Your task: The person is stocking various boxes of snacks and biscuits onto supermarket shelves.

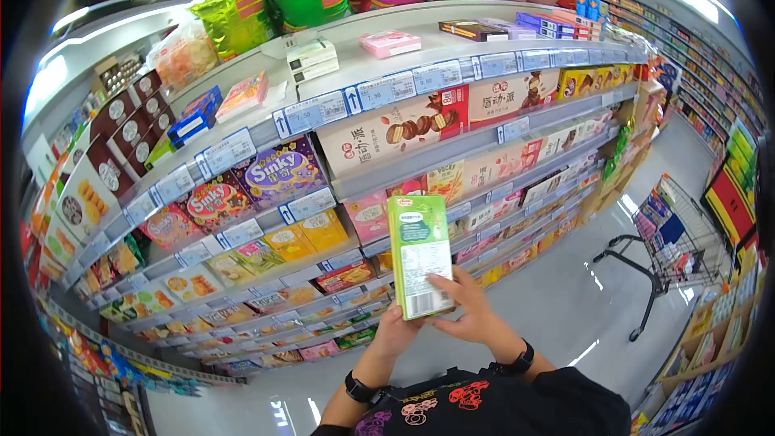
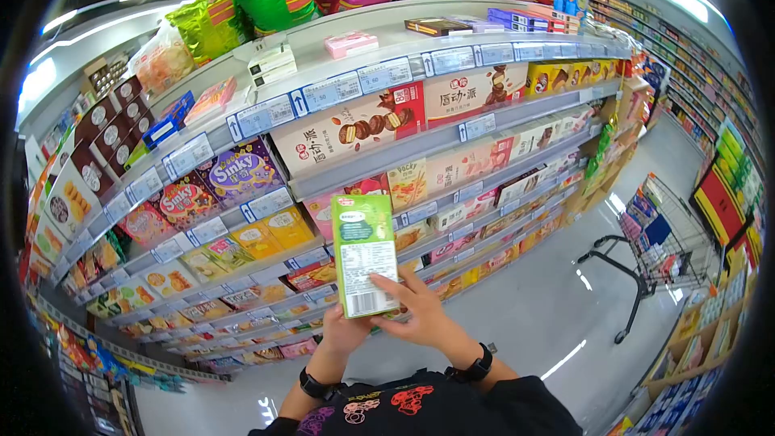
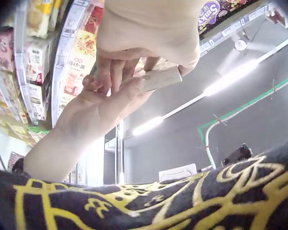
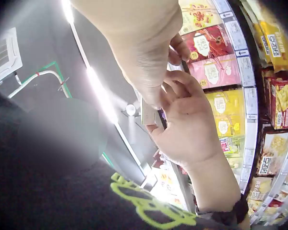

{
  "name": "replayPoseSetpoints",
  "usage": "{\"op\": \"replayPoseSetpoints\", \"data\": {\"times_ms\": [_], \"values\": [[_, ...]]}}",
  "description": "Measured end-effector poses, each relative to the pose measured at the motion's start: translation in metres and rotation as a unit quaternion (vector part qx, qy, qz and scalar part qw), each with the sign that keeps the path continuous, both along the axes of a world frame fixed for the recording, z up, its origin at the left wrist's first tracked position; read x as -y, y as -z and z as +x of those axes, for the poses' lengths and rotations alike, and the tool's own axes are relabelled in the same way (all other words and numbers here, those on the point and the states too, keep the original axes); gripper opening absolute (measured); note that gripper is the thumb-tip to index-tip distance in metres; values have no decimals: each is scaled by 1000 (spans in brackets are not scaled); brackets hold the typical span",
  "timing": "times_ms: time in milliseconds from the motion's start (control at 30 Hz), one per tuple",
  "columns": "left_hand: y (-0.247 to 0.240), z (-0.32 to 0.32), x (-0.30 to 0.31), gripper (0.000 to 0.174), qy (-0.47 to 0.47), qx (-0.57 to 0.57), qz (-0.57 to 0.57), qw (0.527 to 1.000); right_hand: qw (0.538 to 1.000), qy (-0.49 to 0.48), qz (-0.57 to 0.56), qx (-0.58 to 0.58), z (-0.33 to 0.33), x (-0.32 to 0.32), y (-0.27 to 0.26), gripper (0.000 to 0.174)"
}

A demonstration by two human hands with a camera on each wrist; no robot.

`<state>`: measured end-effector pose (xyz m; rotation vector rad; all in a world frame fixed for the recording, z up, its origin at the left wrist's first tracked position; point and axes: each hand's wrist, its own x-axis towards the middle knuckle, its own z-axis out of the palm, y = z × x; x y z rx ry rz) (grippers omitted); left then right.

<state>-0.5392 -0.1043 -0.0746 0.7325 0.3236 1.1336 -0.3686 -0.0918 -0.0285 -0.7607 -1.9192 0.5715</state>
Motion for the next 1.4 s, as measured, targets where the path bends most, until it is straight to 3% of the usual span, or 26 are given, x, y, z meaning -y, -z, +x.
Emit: {"op": "replayPoseSetpoints", "data": {"times_ms": [33, 267, 367, 467, 600, 767, 800, 1067, 1267, 1400], "values": [[3, 10, -1, 69, 11, -6, 3, 1000, 999, 25, 44, 5, 9, -1, 3, 65], [-3, 52, -11, 64, 33, -18, -11, 999, 993, 89, 77, -6, 51, 8, 1, 61], [-1, 61, -24, 59, 49, -19, 26, 998, 996, 76, 48, -1, 64, 8, 7, 60], [-6, 60, -33, 57, 67, -39, 37, 996, 991, 86, 96, 25, 70, -1, 0, 62], [-43, 51, -41, 58, 68, 2, 42, 997, 986, 79, 123, 80, 73, -24, -31, 71], [-74, 16, -63, 57, 13, -58, 179, 982, 969, 30, 234, 78, 47, -58, -74, 82], [-77, 5, -69, 56, -13, -86, 199, 976, 988, -8, 131, 84, 44, -58, -78, 78], [-114, -32, -109, 54, -147, -214, 294, 920, 989, -50, 98, 97, 15, -103, -103, 82], [-116, -42, -134, 54, -144, -215, 306, 916, 993, -54, 68, 78, 3, -124, -98, 85], [-115, -48, -135, 53, -133, -224, 292, 920, 990, -49, 112, 65, -5, -132, -97, 86]]}}
